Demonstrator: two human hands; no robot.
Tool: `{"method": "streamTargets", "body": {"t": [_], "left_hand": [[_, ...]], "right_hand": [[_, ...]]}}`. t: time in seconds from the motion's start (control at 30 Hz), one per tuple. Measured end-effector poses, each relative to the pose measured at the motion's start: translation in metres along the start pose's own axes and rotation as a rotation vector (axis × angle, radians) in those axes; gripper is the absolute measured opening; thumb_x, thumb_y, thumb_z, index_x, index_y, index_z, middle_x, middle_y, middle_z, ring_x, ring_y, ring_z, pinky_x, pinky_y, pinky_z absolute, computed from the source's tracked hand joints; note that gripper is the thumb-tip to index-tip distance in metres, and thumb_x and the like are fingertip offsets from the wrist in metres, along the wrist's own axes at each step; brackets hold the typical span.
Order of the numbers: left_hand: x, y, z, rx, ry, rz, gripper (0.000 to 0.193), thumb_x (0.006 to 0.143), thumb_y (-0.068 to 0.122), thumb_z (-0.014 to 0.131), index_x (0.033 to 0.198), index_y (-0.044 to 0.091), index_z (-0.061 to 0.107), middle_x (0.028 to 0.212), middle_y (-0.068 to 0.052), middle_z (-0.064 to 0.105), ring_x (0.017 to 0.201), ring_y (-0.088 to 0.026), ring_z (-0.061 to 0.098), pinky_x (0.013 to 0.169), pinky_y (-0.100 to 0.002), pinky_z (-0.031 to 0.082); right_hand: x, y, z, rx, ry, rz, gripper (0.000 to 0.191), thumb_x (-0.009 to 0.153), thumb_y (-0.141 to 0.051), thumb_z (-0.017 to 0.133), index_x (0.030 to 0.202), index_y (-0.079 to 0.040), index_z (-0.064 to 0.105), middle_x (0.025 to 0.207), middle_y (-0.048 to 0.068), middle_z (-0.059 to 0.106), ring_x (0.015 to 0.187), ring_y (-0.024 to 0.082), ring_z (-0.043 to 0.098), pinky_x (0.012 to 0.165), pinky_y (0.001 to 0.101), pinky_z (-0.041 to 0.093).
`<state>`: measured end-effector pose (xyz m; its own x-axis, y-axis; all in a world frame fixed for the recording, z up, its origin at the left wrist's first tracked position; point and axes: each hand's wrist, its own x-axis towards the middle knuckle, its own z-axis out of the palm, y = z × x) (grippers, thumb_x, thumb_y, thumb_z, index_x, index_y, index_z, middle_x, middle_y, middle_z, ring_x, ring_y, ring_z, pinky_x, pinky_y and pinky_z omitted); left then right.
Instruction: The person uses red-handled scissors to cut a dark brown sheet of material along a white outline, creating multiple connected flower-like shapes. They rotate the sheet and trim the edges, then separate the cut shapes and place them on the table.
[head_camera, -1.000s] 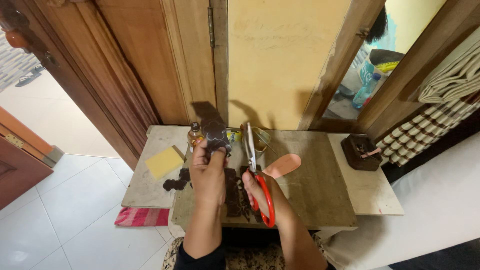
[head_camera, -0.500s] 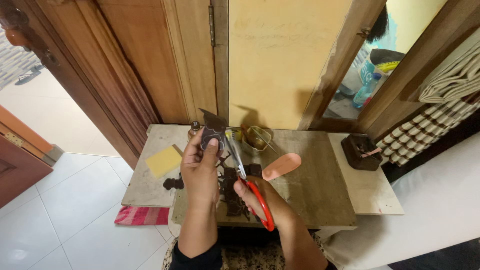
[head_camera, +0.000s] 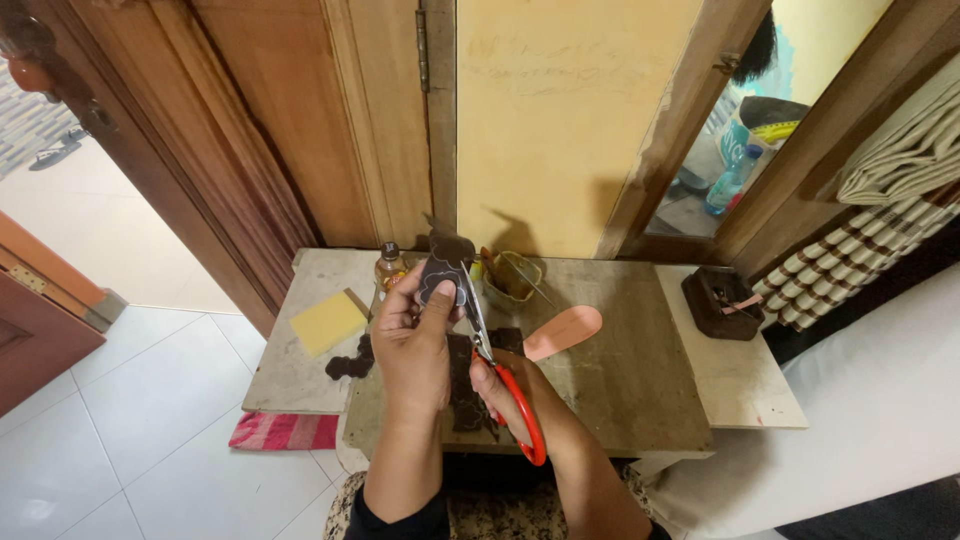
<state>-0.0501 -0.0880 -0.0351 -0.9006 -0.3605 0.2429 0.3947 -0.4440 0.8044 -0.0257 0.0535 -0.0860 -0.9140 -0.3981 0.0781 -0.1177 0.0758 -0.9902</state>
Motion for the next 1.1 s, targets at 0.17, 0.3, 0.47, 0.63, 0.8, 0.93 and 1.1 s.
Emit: {"method": "streamTargets", "body": {"t": [0.17,0.3,0.47,0.63,0.8,0.93,1.1], "left_hand": [[-0.004,-0.001,0.003,0.011,0.018,0.013,0.030,0.095,0.005,0.070,0.125,-0.002,0.067,0.101,-0.004,0.073,0.084,-0.008,0.066,0.074,-0.025,0.058],[-0.006,-0.002,0.003,0.027,0.030,0.027,0.030,0.096,0.006,0.069,0.125,-0.002,0.067,0.101,-0.004,0.073,0.084,-0.008,0.066,0.074,-0.025,0.057],[-0.005,0.001,0.001,0.021,0.024,0.007,0.031,0.095,0.005,0.069,0.125,-0.002,0.067,0.100,-0.003,0.073,0.082,-0.008,0.066,0.073,-0.024,0.057],[-0.005,0.005,-0.001,0.004,0.006,0.022,0.031,0.095,0.003,0.069,0.125,-0.001,0.066,0.099,-0.003,0.072,0.081,-0.007,0.064,0.071,-0.024,0.055],[-0.005,0.008,-0.001,0.038,-0.013,0.015,0.023,0.095,0.001,0.070,0.118,-0.003,0.067,0.094,-0.004,0.072,0.077,-0.008,0.064,0.070,-0.023,0.053],[-0.005,0.009,-0.004,0.049,-0.058,0.007,0.023,0.093,0.000,0.071,0.116,-0.003,0.068,0.094,-0.003,0.073,0.078,-0.006,0.065,0.072,-0.022,0.056],[-0.005,0.009,-0.005,0.087,-0.029,-0.026,0.022,0.092,0.000,0.072,0.114,-0.003,0.068,0.091,-0.004,0.073,0.075,-0.007,0.065,0.069,-0.022,0.055]], "right_hand": [[-0.002,0.003,0.004,0.076,0.041,0.010,0.058,0.095,-0.065,0.053,0.085,-0.008,0.056,0.066,-0.002,0.049,0.056,0.009,0.047,0.050,0.0254,0.040],[-0.003,0.002,0.007,0.139,0.056,0.004,0.056,0.095,-0.062,0.056,0.084,-0.008,0.054,0.068,-0.003,0.048,0.056,0.008,0.045,0.049,0.0255,0.040],[-0.004,0.001,0.004,0.102,0.072,0.046,0.056,0.093,-0.063,0.058,0.082,-0.008,0.055,0.064,-0.003,0.047,0.054,0.008,0.044,0.046,0.0251,0.038],[-0.004,0.001,0.004,0.115,0.056,0.032,0.055,0.092,-0.063,0.062,0.084,-0.009,0.057,0.066,-0.004,0.049,0.056,0.007,0.045,0.049,0.0248,0.038],[-0.005,0.000,0.003,0.060,0.063,-0.017,0.053,0.093,-0.062,0.061,0.087,-0.010,0.060,0.067,-0.005,0.048,0.059,0.006,0.045,0.052,0.0241,0.039],[-0.007,0.000,0.000,0.097,0.041,-0.011,0.050,0.094,-0.061,0.060,0.091,-0.010,0.060,0.069,-0.006,0.046,0.060,0.006,0.042,0.052,0.0236,0.036],[-0.005,0.003,-0.002,0.170,0.016,-0.008,0.051,0.095,-0.059,0.062,0.090,-0.009,0.058,0.068,-0.005,0.046,0.058,0.006,0.042,0.051,0.0240,0.037]]}}
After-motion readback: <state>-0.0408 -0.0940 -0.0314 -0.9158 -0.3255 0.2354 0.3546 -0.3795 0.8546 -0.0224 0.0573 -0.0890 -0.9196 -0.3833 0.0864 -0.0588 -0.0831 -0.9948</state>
